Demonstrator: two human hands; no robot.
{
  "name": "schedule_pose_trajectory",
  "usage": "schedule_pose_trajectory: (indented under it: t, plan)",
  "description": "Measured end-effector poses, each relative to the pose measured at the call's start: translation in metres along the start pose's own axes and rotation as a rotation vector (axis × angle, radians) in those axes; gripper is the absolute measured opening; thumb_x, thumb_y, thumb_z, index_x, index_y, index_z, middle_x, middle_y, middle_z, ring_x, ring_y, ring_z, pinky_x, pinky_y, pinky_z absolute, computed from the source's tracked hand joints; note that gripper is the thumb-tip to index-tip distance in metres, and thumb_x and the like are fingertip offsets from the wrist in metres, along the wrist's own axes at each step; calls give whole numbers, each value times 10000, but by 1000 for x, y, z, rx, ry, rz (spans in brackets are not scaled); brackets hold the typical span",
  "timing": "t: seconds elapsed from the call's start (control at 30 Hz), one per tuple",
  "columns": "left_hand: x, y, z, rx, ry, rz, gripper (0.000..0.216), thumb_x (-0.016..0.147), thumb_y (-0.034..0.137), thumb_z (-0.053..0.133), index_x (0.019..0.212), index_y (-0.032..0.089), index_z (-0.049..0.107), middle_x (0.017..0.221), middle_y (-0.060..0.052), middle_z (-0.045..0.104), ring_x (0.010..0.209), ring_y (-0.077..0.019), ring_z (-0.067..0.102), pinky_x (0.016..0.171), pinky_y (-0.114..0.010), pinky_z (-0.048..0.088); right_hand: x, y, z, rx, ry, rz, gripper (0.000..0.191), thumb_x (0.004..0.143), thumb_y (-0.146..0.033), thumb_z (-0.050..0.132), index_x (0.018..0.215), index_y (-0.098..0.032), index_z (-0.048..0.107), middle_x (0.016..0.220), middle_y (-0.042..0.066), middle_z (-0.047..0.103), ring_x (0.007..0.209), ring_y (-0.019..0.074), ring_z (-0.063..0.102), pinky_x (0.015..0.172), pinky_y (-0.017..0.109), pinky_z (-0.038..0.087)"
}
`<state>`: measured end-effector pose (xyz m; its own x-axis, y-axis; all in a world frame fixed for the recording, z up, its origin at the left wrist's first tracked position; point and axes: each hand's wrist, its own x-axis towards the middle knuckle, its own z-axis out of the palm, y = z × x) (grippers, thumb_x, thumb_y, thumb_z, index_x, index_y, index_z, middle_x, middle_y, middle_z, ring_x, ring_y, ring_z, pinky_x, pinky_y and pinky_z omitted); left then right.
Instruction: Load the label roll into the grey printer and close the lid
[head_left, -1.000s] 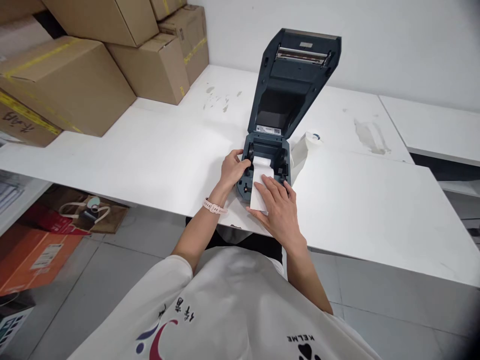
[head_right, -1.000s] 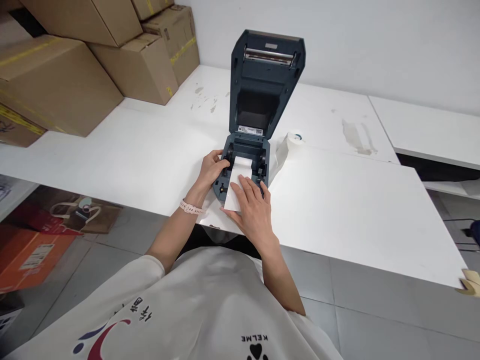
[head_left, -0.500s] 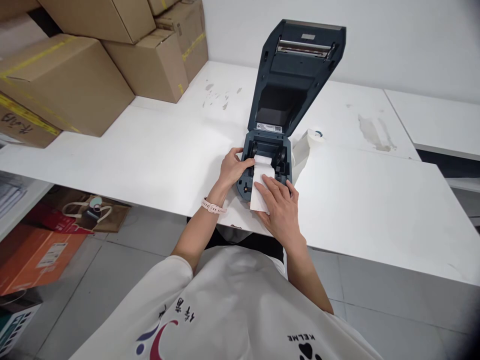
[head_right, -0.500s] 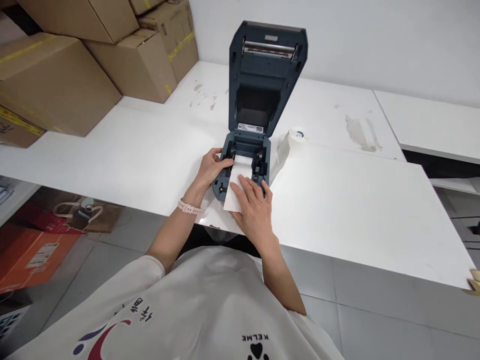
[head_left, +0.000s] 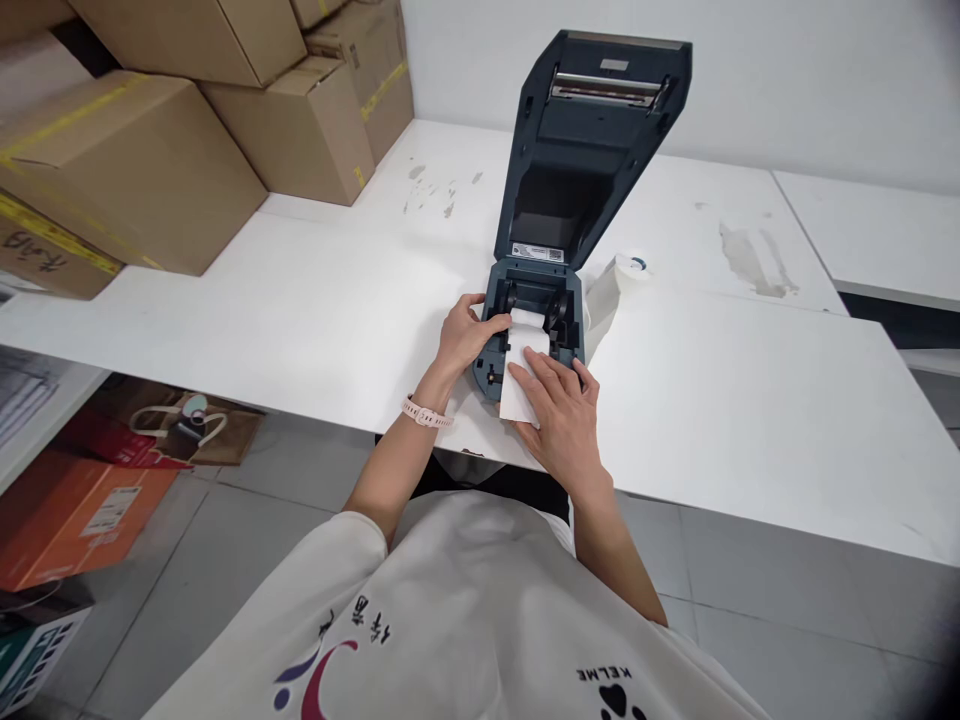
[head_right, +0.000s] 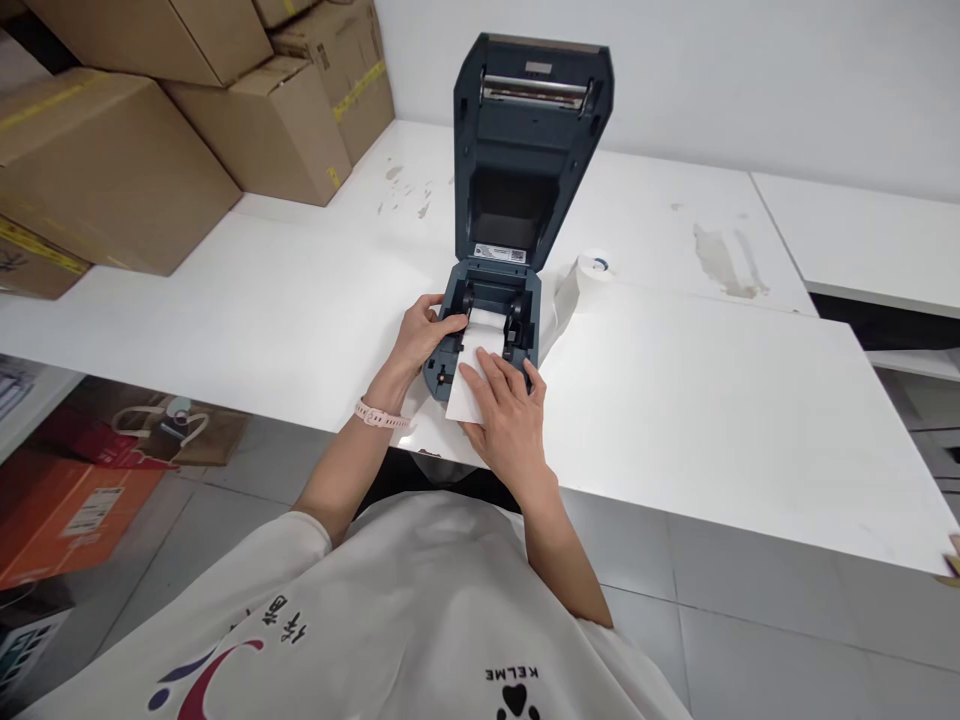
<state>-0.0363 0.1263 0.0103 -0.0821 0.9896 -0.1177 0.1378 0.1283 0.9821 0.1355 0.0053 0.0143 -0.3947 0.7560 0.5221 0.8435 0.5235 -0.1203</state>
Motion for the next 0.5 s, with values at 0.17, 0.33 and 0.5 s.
schedule_pose_trajectory:
  t: [0.17,0.33,0.5]
  plan:
    - [1,-2,0,-8,-3,-2,542,702,417,823,1176,211,661,725,30,556,627,-129,554,599,-285,413,-1,1,0,1,-6,-3,480,973,-298,629,1435,-219,524,1538,126,588,1345,304,564,1175,527,295]
    - [-1,1,1,-16,3,-16,552,701,413,824,1185,207,657,723,33,563,631,-125,561,602,-280,418,0,0,0,8,2,8,452,976,-291,614,1417,-220,541,1522,123,601,1335,300,569,1178,523,290]
    - [-2,1,1,-24,2,-12,550,702,416,826,1179,203,652,731,27,579,635,-133,569,608,-288,426,-2,0,2,15,5,17,468,980,-315,610,1435,-233,534,1531,116,593,1343,299,564,1188,524,286]
